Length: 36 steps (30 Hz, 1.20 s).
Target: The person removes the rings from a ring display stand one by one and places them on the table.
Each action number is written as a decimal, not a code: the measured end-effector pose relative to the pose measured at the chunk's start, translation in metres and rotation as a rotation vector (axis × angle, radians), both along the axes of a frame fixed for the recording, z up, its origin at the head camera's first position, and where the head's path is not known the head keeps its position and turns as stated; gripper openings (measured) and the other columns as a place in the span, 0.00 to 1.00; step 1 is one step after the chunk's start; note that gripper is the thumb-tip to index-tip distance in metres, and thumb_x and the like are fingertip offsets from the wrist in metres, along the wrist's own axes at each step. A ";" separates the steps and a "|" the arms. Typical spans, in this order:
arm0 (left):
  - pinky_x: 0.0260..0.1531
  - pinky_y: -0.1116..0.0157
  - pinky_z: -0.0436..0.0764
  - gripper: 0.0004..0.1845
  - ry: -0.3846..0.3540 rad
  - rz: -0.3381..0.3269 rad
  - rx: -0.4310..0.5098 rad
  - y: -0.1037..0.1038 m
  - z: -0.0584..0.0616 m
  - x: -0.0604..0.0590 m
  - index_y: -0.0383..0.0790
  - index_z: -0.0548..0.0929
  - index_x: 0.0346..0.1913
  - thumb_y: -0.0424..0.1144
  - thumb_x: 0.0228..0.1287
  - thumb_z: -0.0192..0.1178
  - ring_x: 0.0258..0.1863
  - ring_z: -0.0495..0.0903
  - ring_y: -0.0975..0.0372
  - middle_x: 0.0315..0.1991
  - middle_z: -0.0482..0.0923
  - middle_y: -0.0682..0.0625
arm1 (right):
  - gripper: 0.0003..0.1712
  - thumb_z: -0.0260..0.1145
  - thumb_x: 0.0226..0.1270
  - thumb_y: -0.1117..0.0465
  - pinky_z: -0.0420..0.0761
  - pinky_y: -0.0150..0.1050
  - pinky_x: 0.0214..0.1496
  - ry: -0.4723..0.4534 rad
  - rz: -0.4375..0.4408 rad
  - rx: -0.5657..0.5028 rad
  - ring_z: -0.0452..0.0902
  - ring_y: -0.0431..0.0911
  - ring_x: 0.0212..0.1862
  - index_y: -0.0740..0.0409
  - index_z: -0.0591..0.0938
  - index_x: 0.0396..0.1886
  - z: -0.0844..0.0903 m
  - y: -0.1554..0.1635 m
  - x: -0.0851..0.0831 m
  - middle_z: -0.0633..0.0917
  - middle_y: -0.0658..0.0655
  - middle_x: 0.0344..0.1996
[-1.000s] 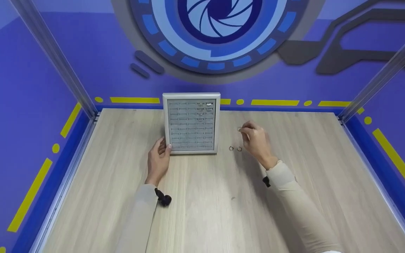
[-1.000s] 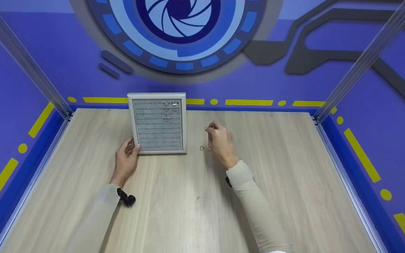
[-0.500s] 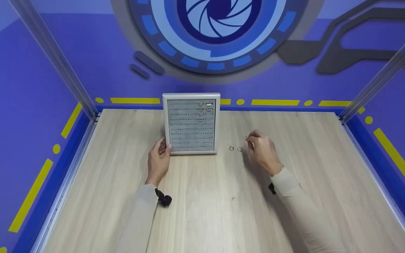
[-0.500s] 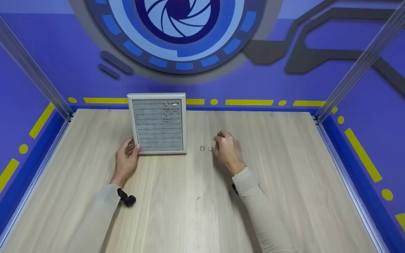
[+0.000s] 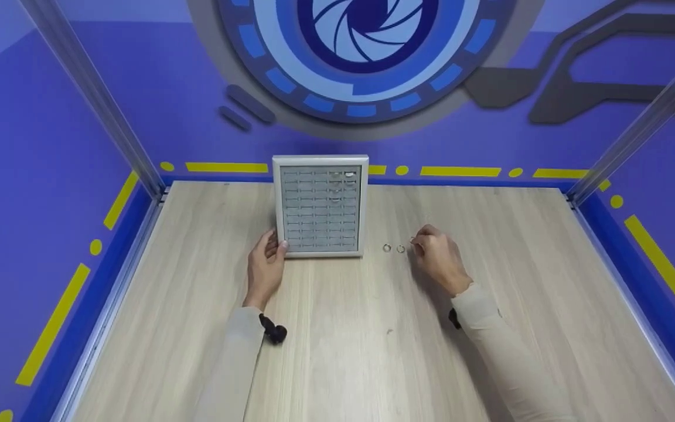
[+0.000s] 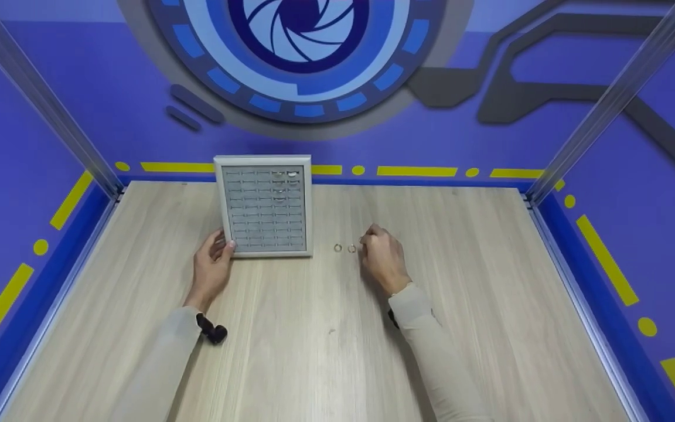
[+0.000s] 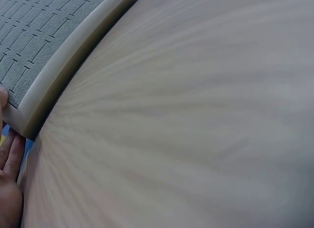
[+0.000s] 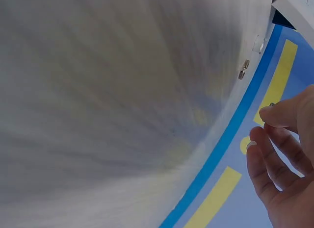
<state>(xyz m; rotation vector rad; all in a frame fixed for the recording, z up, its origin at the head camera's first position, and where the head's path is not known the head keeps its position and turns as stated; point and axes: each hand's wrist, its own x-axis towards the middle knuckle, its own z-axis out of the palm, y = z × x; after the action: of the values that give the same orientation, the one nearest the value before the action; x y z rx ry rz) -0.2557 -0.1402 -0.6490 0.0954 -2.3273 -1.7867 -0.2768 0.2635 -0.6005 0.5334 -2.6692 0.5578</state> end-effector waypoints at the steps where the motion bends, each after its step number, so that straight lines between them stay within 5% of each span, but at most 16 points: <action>1: 0.68 0.56 0.82 0.28 -0.003 -0.001 -0.002 0.000 0.000 0.000 0.42 0.72 0.78 0.46 0.82 0.60 0.66 0.81 0.53 0.68 0.79 0.44 | 0.04 0.72 0.65 0.75 0.92 0.50 0.40 -0.008 0.002 0.002 0.89 0.56 0.38 0.67 0.92 0.34 -0.001 0.000 0.000 0.88 0.61 0.37; 12: 0.68 0.56 0.82 0.27 0.000 -0.010 0.019 0.001 0.001 -0.002 0.42 0.73 0.77 0.44 0.82 0.61 0.64 0.82 0.53 0.67 0.80 0.44 | 0.06 0.71 0.65 0.75 0.92 0.55 0.41 -0.108 -0.026 0.055 0.90 0.59 0.40 0.65 0.93 0.35 -0.007 0.002 -0.003 0.89 0.61 0.39; 36: 0.67 0.58 0.83 0.28 -0.022 0.015 0.027 0.000 -0.002 -0.002 0.42 0.73 0.77 0.44 0.81 0.62 0.64 0.82 0.53 0.67 0.80 0.43 | 0.08 0.69 0.69 0.75 0.92 0.55 0.46 -0.177 -0.024 0.081 0.89 0.59 0.44 0.66 0.94 0.40 -0.007 0.001 -0.003 0.88 0.61 0.40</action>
<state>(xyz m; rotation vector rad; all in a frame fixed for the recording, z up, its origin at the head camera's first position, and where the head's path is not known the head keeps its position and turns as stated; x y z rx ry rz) -0.2582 -0.1406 -0.6512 0.1367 -2.3117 -1.8193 -0.2801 0.2644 -0.6074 0.4941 -2.8726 0.5140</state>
